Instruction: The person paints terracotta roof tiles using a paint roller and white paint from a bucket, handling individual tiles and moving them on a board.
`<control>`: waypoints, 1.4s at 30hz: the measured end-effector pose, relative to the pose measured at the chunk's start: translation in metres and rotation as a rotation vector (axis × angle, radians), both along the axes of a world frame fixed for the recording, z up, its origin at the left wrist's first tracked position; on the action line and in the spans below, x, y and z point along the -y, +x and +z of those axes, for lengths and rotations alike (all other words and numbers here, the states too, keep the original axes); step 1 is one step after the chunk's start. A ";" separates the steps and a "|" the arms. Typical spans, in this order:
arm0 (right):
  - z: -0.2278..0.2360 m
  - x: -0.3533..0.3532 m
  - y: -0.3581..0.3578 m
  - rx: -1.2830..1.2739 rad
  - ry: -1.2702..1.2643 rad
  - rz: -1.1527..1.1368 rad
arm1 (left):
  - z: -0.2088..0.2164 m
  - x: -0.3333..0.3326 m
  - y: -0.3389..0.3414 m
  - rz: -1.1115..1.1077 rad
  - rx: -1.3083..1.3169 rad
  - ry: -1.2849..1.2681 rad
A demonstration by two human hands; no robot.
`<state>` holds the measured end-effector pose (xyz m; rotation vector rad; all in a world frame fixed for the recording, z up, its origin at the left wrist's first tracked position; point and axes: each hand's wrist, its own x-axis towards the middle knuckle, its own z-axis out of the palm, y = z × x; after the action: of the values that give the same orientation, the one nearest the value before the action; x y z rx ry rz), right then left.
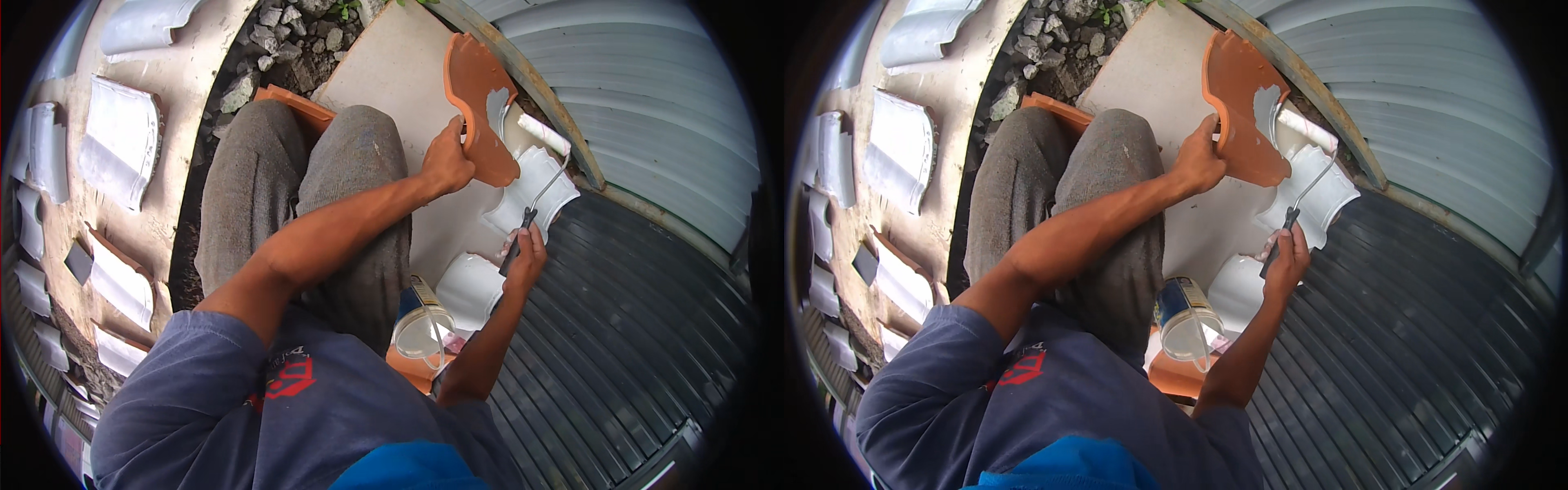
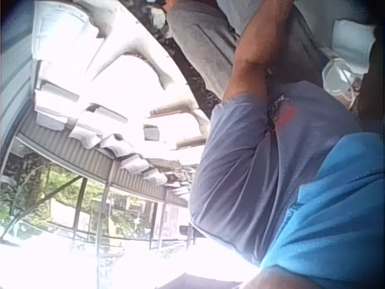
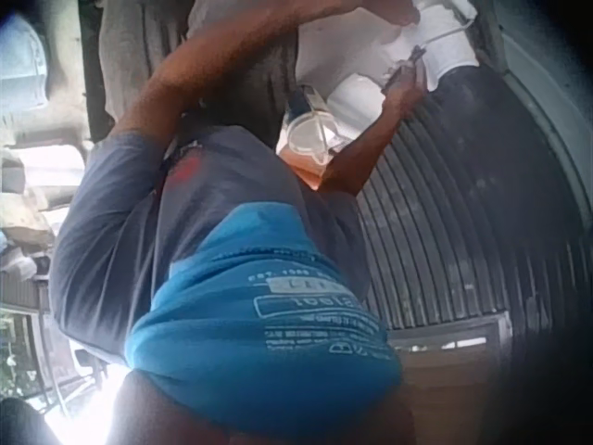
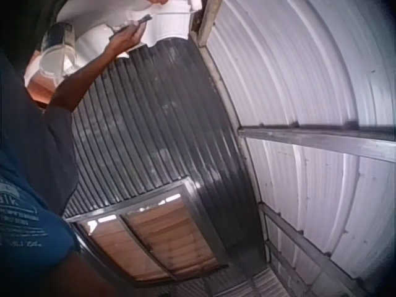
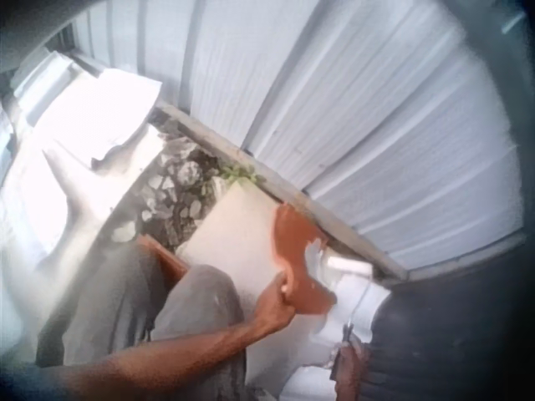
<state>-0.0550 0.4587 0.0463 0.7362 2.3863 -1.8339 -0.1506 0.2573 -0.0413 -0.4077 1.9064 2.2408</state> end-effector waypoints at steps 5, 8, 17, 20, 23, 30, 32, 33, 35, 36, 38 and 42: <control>0.046 0.048 -0.064 0.035 0.286 0.326 | -0.014 0.010 0.002 -0.100 -0.109 -0.114; 0.046 0.090 -0.111 0.068 0.230 0.413 | -0.021 0.017 0.001 -0.154 -0.192 -0.187; 0.026 0.146 -0.144 -0.084 0.199 0.182 | -0.003 0.015 0.007 -0.386 -0.280 -0.228; 0.033 0.141 -0.130 -0.088 0.043 0.090 | -0.006 0.014 0.006 -0.348 -0.292 -0.185; 0.033 0.133 -0.138 -0.105 0.003 0.053 | -0.009 0.011 0.010 -0.334 -0.297 -0.158; 0.010 0.127 -0.147 -0.104 -0.067 -0.009 | 0.001 0.014 0.008 -0.416 -0.280 -0.171; 0.014 0.133 -0.146 -0.074 -0.094 -0.042 | -0.003 0.013 0.006 -0.442 -0.272 -0.184; 0.017 0.134 -0.147 -0.090 -0.148 -0.063 | -0.004 0.011 0.007 -0.477 -0.269 -0.189; 0.020 0.131 -0.149 -0.105 -0.202 -0.087 | -0.008 0.008 0.006 -0.478 -0.303 -0.165; 0.021 0.131 -0.156 -0.107 -0.226 -0.063 | -0.009 0.006 0.005 -0.477 -0.341 -0.143; 0.024 0.127 -0.161 -0.104 -0.240 -0.026 | -0.013 0.003 0.006 -0.499 -0.352 -0.133; 0.032 0.129 -0.145 -0.130 -0.306 -0.085 | -0.014 0.004 0.005 -0.547 -0.334 -0.144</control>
<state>-0.2000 0.3298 0.0787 0.7154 2.0966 -2.2765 -0.1456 0.2537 -0.0557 0.4535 2.0169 1.8925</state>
